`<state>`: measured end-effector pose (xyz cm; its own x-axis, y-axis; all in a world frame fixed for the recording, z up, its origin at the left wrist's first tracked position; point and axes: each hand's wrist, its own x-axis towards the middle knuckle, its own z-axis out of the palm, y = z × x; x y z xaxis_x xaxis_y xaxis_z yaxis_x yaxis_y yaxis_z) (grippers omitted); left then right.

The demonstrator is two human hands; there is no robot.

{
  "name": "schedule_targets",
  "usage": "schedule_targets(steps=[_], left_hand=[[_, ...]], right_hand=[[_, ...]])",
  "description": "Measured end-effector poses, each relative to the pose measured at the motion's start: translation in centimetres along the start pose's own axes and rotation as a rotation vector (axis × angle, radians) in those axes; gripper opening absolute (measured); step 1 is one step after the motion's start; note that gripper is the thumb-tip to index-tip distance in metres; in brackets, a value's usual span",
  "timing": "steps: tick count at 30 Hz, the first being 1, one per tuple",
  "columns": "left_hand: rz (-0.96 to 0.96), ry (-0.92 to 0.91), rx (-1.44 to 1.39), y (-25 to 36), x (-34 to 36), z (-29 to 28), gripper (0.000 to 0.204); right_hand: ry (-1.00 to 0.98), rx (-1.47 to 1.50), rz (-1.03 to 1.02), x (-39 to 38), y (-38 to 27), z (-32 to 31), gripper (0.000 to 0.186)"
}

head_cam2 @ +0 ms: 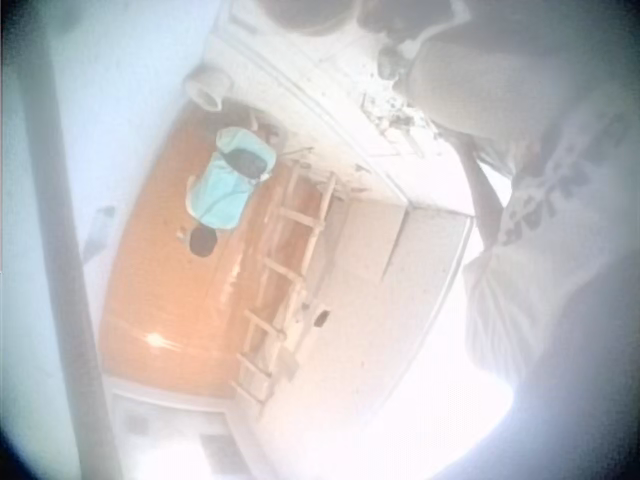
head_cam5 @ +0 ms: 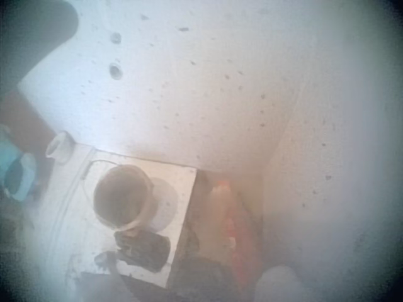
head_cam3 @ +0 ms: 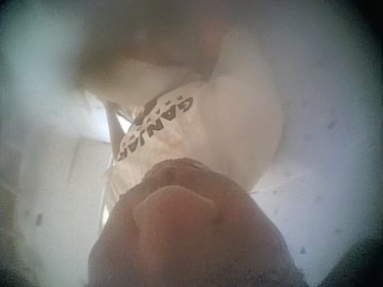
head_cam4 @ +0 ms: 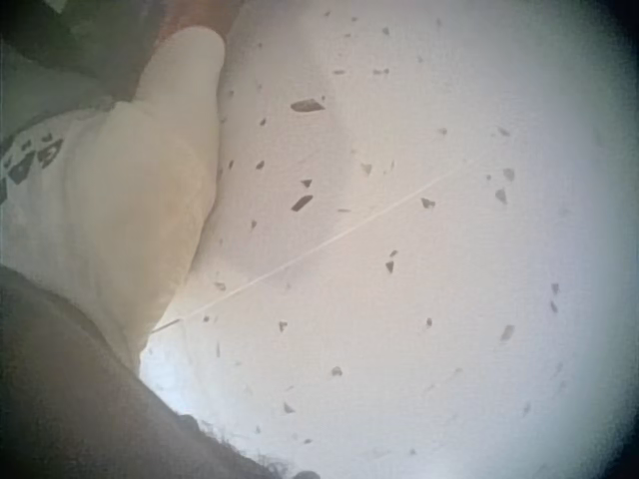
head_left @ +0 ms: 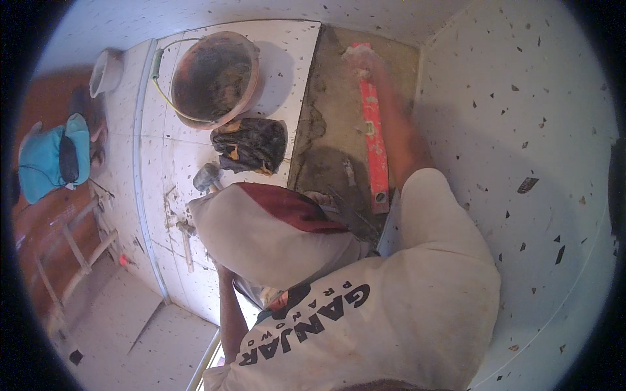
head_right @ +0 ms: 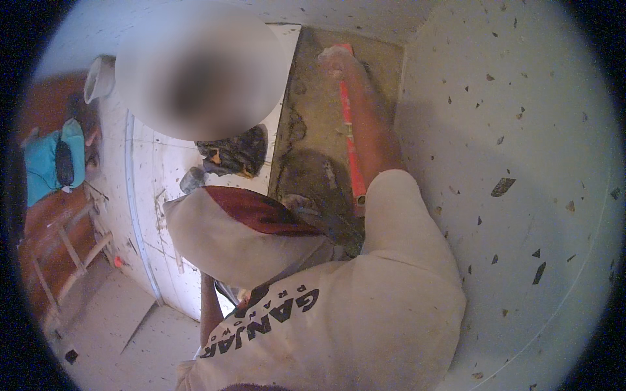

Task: The person scoops wet cement from a bucket using a trowel and applies it to the floor, smoothing it out. They also use a cloth to wipe the floor surface and a hammer to tap a metal strip.

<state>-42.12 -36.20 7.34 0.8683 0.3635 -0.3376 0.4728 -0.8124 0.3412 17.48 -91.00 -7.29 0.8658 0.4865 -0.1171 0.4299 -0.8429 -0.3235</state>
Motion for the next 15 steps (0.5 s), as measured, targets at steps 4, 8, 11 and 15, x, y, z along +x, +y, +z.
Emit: schedule_targets(steps=[4, 8, 11, 15], left_hand=[[0.003, 0.024, -0.033, 1.0, 0.4, -0.1, 0.075], [-0.075, 0.046, -0.039, 2.2, -2.1, -2.7, 0.077], [-0.144, 0.053, -0.114, 5.4, -1.7, -3.5, 0.079], [-0.423, 0.018, -0.14, 8.7, 0.4, -3.6, 0.089]], right_hand=[[-0.037, 0.048, 0.026, 1.3, 3.0, -3.6, 0.024], [-0.312, -0.421, -0.244, 1.7, -4.2, -7.7, 0.031], [-0.389, -0.315, -0.097, 2.0, -5.6, -8.8, 0.031], [-0.46, -0.435, -0.083, 1.9, -4.1, -6.6, 0.029]])
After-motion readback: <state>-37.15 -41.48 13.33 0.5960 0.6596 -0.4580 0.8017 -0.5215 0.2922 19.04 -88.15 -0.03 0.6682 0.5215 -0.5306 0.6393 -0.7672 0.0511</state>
